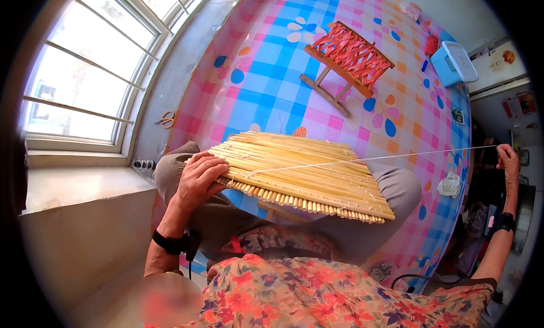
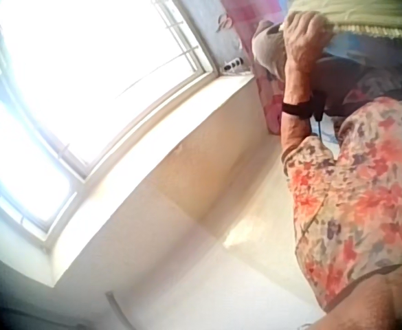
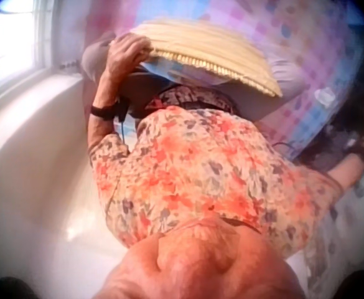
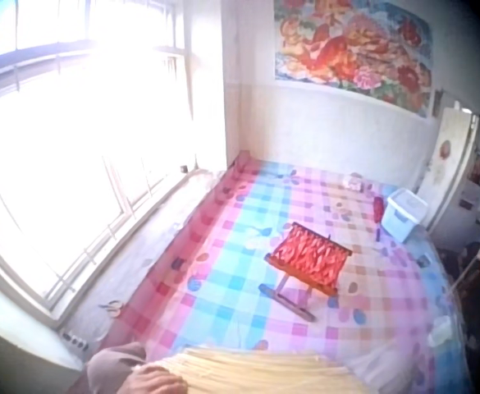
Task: The person is sewing sections of a straw mat together by hand using a needle and white thread, joining the straw bundles in a sequence.
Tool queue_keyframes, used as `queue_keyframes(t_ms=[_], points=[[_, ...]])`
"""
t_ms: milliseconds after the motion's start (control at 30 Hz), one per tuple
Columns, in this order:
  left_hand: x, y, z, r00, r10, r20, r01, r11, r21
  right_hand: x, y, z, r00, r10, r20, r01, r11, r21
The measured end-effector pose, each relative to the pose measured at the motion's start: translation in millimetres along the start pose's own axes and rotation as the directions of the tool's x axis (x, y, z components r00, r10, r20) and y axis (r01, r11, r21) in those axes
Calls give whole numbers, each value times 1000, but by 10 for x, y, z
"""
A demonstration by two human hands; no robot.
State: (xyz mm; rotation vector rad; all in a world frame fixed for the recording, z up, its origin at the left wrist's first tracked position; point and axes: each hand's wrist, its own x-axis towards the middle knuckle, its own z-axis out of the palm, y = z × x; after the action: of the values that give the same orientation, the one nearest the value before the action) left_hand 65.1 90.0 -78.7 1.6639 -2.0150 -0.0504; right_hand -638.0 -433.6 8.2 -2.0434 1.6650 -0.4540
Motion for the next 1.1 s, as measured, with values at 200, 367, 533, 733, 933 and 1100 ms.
queue_keyframes(t_ms=[200,367,533,733,933,1100], points=[[-26,0,-3,1000,13,-10,-13,1000,17,65,-226,-261,999,26,34,-31,991,129],[-16,22,-37,999,23,-28,-22,999,36,75,-539,-176,998,-9,-62,23,971,238],[14,22,-16,998,56,-29,-54,998,44,282,-867,-425,988,25,-150,-31,999,-39],[-45,37,-18,998,57,-34,-55,996,70,532,-1417,-255,945,-91,-313,96,995,0],[-27,21,1,997,69,-36,-67,996,63,402,-2492,-136,953,-164,-255,161,986,-31],[-71,-9,-72,999,44,-26,-42,997,65,-771,-4106,1669,488,-858,162,872,468,-145]])
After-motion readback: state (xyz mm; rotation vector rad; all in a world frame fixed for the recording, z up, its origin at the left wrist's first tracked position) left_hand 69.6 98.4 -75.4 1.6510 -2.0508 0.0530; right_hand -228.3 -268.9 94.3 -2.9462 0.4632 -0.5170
